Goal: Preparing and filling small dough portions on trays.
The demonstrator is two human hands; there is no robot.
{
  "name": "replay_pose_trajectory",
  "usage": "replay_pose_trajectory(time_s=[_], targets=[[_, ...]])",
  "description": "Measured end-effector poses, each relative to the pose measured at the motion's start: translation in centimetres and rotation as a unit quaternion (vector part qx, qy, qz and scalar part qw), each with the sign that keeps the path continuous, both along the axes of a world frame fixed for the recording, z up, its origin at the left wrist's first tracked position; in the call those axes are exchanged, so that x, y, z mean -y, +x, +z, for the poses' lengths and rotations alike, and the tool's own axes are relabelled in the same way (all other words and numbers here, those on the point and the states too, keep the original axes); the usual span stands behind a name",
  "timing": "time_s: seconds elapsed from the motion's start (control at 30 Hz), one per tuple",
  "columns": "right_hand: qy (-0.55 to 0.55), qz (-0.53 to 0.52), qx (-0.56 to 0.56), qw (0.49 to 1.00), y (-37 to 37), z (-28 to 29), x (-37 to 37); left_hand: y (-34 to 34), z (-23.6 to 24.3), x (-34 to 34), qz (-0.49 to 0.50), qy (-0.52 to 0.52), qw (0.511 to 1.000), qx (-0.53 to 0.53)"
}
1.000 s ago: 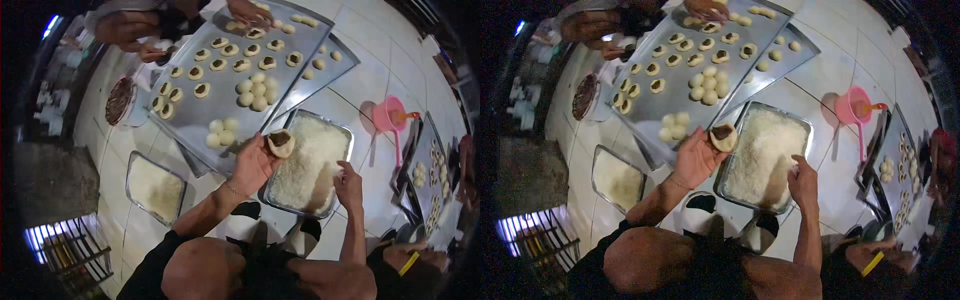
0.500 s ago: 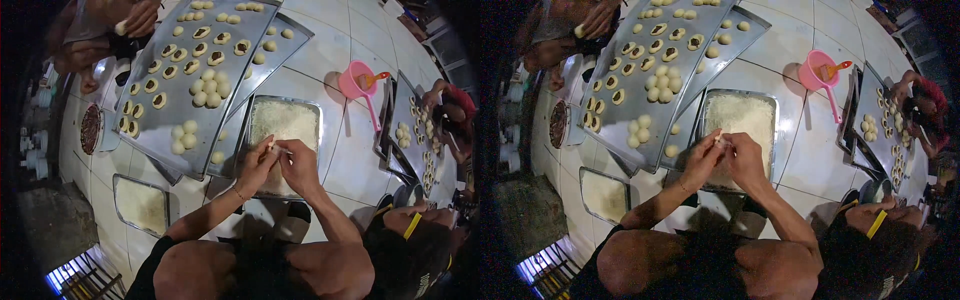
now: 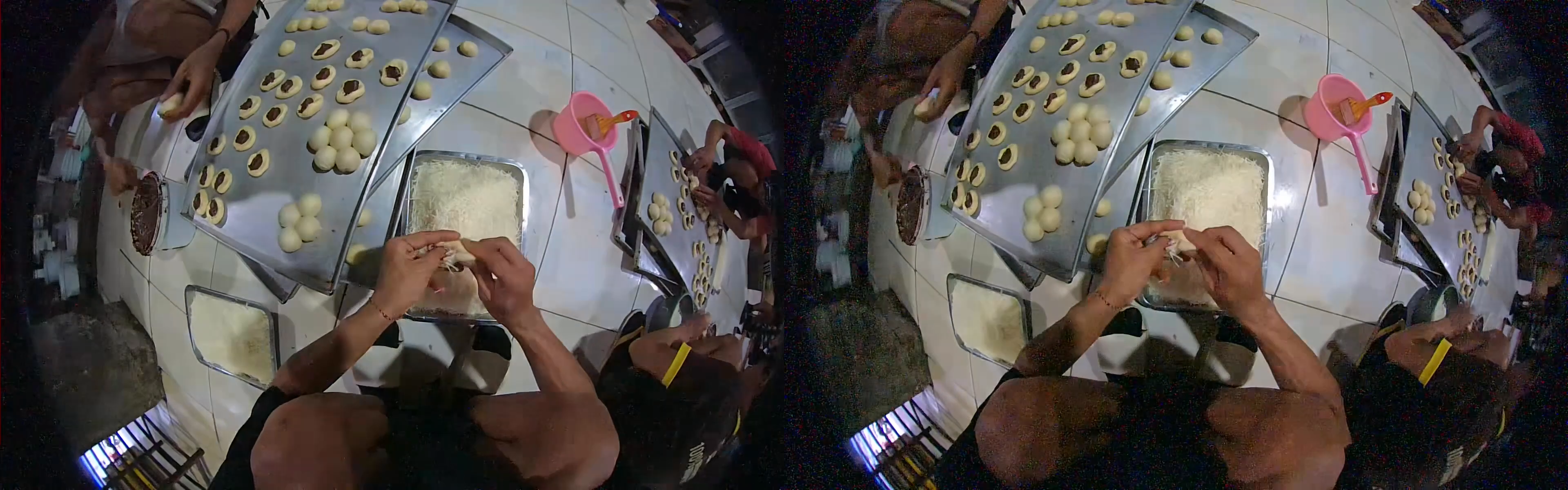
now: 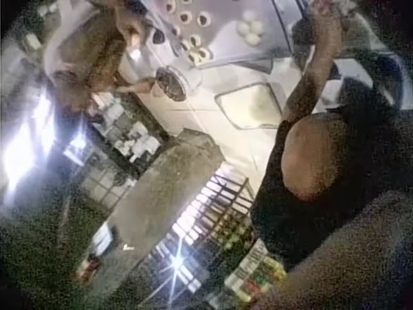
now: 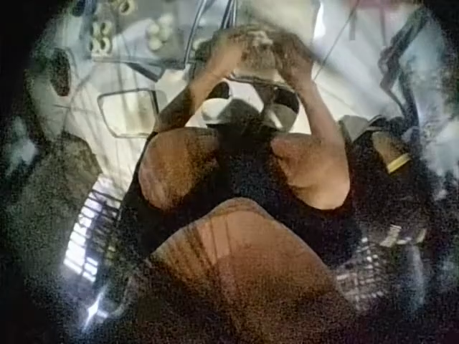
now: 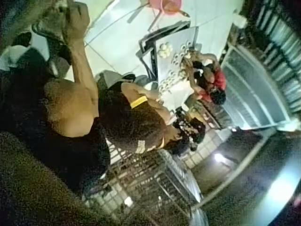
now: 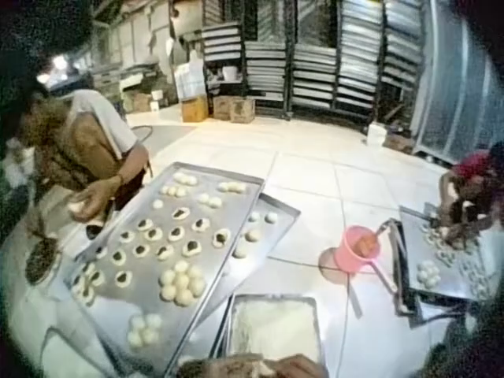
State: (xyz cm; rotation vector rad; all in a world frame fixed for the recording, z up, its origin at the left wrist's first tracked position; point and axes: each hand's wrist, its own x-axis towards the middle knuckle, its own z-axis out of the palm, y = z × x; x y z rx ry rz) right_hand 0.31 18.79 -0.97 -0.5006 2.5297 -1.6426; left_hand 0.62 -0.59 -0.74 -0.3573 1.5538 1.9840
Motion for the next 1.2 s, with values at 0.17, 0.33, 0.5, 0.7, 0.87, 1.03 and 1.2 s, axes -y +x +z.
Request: replay_pose_trajectory(time_s=[0.17,0.33,0.5,0.7,0.87,1.03,1.2], targets=[[0.011,0.013,-0.168,0.986,-1.0,1.6,1.2,-0.5,4.0,-0.7,-0.16,-0.333,0.894,-0.254],[-0.062,-0.015,-0.032,0.997,-1.0,2.7,1.5,0.8,2.3,-0.9,0.072,-0.139,0.929,-0.336],[-0.033,0.028,0.049,0.998,-0.8,4.2,1.9,1.0,2.7,0.5,0.053,-0.16,0.964,-0.208],[-0.027,-0.014,-0.088,0.996,-1.2,5.0,2.5,1.3,3.7,-1.1,0.07,-0.155,0.893,-0.417],[-0.072,-0.009,0.006,0.997,-0.6,6.3,2.4,1.3,3.1,0.2,0.085,-0.029,0.967,-0.24],[-0.059,-0.007,-0.014,0.998,-0.5,6.3,2.4,1.7,4.9,-0.9,0.136,-0.011,0.97,-0.202],[-0.116,-0.008,0.089,0.989,-0.6,6.8,2.1,2.0,4.7,-1.3,0.172,0.073,0.947,-0.262]])
